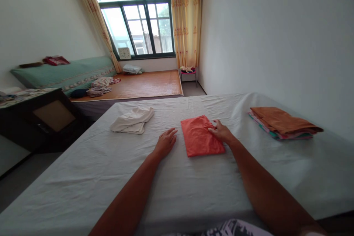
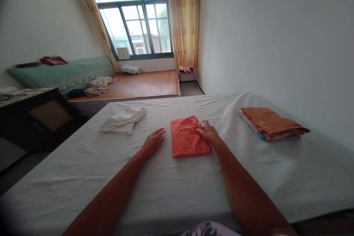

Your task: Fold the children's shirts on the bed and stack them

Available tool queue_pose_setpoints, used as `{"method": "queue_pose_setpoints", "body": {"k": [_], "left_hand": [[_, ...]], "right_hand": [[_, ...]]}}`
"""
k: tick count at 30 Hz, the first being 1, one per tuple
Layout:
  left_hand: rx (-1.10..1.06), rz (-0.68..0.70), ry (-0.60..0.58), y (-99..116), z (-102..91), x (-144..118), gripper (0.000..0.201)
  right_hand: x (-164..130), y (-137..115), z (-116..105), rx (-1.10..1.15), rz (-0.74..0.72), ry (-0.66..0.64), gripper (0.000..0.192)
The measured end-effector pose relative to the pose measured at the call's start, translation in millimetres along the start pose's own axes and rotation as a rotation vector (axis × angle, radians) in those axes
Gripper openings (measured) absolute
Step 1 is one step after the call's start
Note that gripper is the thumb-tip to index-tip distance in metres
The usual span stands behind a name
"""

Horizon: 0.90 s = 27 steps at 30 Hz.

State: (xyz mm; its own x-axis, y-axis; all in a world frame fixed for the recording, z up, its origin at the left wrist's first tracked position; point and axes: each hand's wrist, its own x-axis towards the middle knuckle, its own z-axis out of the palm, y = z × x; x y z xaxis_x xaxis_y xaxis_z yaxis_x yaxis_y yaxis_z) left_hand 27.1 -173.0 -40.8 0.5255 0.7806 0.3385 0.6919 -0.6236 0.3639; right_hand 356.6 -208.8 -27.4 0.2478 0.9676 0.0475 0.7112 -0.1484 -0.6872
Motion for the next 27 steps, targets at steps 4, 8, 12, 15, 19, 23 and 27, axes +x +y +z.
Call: {"method": "queue_pose_setpoints", "body": {"k": [4,8,12,15,19,23,27], "left_hand": [[0.012,0.011,-0.005,0,-1.6,0,0.040],[0.032,0.028,-0.016,1,-3.2,0,0.040],[0.055,0.052,0.000,-3,-0.7,2,0.040],[0.081,0.078,0.001,-7,2.2,3,0.040],[0.126,0.092,-0.011,-9,3.7,3,0.039],[0.143,0.109,-0.027,-8,3.0,3,0.039],[0.137,0.121,-0.035,-8,1.1,4,0.039]], "right_hand": [[-10,-6,4,-0.079,-0.073,-0.056,0.048],[-22,-22,9,0.017,-0.195,-0.049,0.040],[-21,-41,-7,0.254,-0.267,0.003,0.045],[-12,-45,-56,0.394,-0.314,0.138,0.050],[1,-14,-163,0.303,-0.356,0.354,0.040],[11,58,-265,0.245,-0.225,0.417,0.036],[13,121,-303,-0.254,0.272,0.470,0.028]]}}
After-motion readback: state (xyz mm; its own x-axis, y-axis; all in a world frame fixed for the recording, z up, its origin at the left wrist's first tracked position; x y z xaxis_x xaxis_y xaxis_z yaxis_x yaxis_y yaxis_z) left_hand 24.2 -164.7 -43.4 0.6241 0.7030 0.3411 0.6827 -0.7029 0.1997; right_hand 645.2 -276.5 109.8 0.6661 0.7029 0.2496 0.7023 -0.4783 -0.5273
